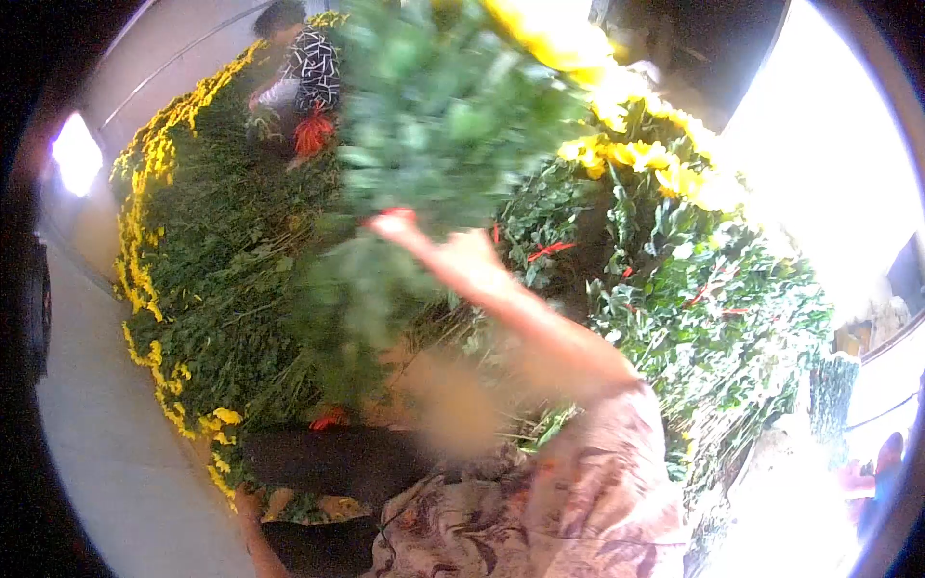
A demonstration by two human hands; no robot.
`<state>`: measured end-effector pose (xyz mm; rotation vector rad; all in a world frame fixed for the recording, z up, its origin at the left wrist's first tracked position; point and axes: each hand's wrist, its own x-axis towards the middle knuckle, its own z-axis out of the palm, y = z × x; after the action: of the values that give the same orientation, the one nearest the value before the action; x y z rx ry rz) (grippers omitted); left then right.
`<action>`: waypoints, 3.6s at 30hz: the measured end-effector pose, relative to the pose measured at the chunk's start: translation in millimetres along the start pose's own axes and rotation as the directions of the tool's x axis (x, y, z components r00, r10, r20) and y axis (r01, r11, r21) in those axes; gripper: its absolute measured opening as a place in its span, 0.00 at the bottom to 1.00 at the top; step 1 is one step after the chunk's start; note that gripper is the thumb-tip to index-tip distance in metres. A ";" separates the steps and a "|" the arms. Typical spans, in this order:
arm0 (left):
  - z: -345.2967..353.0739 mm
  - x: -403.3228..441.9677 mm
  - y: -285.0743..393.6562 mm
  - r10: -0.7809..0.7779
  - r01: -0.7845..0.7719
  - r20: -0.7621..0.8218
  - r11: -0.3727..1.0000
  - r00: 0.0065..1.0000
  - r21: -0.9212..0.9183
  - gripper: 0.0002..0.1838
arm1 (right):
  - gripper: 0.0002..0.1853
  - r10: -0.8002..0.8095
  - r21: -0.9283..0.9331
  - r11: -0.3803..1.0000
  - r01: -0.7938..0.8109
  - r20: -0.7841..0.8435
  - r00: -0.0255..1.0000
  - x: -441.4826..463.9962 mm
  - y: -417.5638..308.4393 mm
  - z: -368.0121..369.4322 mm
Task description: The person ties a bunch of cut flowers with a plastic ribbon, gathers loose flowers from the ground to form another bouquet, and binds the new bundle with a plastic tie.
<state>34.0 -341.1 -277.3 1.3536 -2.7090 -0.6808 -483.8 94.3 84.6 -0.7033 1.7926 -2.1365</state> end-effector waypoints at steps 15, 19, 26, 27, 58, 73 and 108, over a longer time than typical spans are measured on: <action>5.8 -43.7 41.3 -0.191 0.201 -0.087 0.970 0.978 0.135 0.19 | 0.40 0.270 -0.339 0.816 -0.468 -0.492 0.828 -85.2 140.5 -193.1; -51.0 -50.2 108.0 -0.301 0.299 -0.008 0.950 0.954 -0.094 0.24 | 0.30 0.616 -0.338 0.665 -0.667 -0.256 0.745 -184.4 122.8 -141.0; -168.3 -64.9 189.1 -0.188 0.220 0.134 0.575 0.973 -0.788 0.30 | 0.19 0.764 -0.571 0.573 -0.589 0.111 0.636 -123.5 157.9 -70.3; -186.6 -72.3 180.4 -0.230 0.242 0.133 0.551 0.964 -0.798 0.30 | 0.19 0.741 -0.637 0.569 -0.520 0.125 0.659 -98.7 163.1 -55.6; 135.3 17.8 -9.3 -0.300 0.325 0.697 -0.720 0.651 -0.613 0.33 | 0.16 0.287 -0.123 0.622 0.773 0.955 -0.079 -102.7 510.0 421.4; 156.5 40.4 -11.2 -0.376 0.151 0.775 -0.846 0.508 -0.510 0.33 | 0.45 0.354 -0.226 0.158 0.961 0.922 0.158 -18.3 536.8 485.6; 107.2 -27.6 -36.3 -0.458 -0.185 0.455 -0.830 0.764 -0.526 0.23 | 0.39 0.375 0.130 0.630 0.766 0.812 -0.446 -142.5 458.7 462.1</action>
<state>54.4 -299.7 -384.3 0.9227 0.3140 -1.8780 -170.6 -318.5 -334.5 -2.3903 0.8891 0.2467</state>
